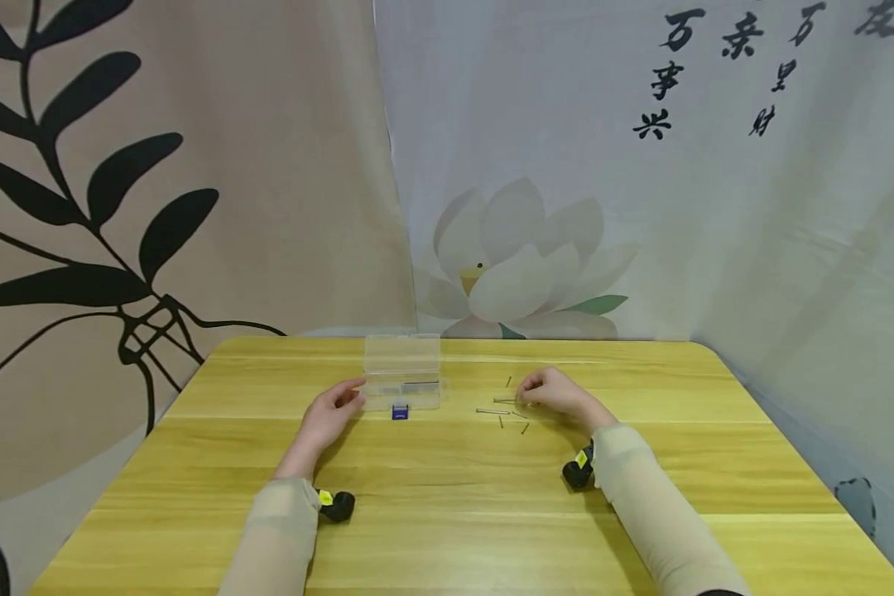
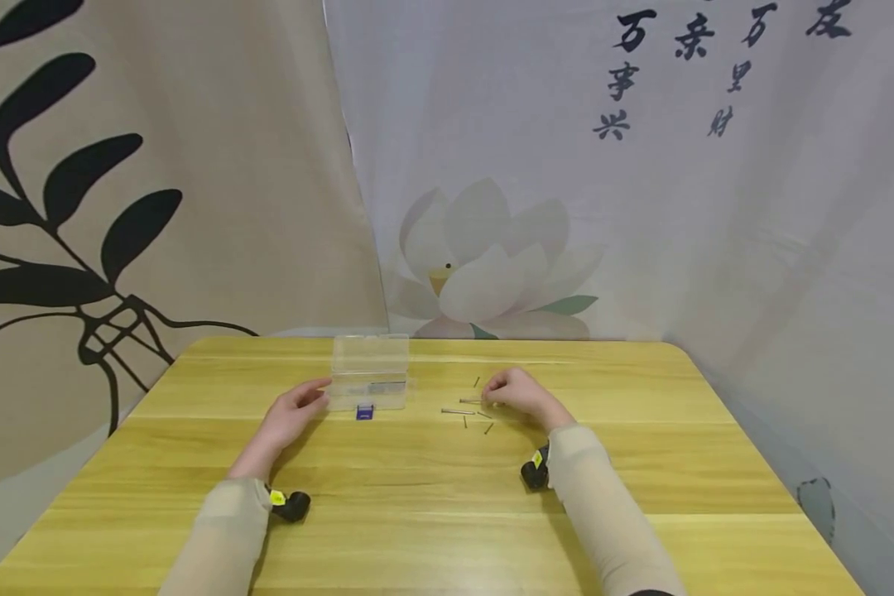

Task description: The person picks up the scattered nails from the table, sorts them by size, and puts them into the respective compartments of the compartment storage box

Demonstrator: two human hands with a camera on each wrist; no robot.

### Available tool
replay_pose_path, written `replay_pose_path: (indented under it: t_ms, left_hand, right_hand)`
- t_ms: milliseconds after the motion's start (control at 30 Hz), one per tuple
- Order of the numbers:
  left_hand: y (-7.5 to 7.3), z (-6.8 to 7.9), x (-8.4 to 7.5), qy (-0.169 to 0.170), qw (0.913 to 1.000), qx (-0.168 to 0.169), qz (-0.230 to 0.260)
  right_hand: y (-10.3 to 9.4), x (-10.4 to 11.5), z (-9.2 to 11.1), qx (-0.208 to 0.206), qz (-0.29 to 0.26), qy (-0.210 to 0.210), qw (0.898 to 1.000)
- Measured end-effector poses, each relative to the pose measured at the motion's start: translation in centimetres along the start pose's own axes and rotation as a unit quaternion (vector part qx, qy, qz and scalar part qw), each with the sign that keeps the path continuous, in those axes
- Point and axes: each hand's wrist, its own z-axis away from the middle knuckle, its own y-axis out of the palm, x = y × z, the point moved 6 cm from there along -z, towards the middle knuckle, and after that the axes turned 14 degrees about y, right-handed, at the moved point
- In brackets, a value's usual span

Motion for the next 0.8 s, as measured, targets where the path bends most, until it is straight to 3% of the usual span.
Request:
replay_pose_path:
  t_ms: [300,600,800]
  left_hand:
    - [0.2,-0.1,0.2,0.002,1.0000,-0.001,-0.003]
    - [0.1,0.0,0.3,0.000,1.0000,-0.001,0.004]
    - [0.2,0.0,0.0,0.002,1.0000,0.000,0.006]
  right_hand:
    - [-0.6,0.2,0.1,0.002,-0.050,0.030,0.998]
    - [-2.1,2.6,-0.5,-0.029,-0.140,0.023,0.989]
    - [-3.0,4.4,-0.6,-0.046,-0.171,0.015,0.984]
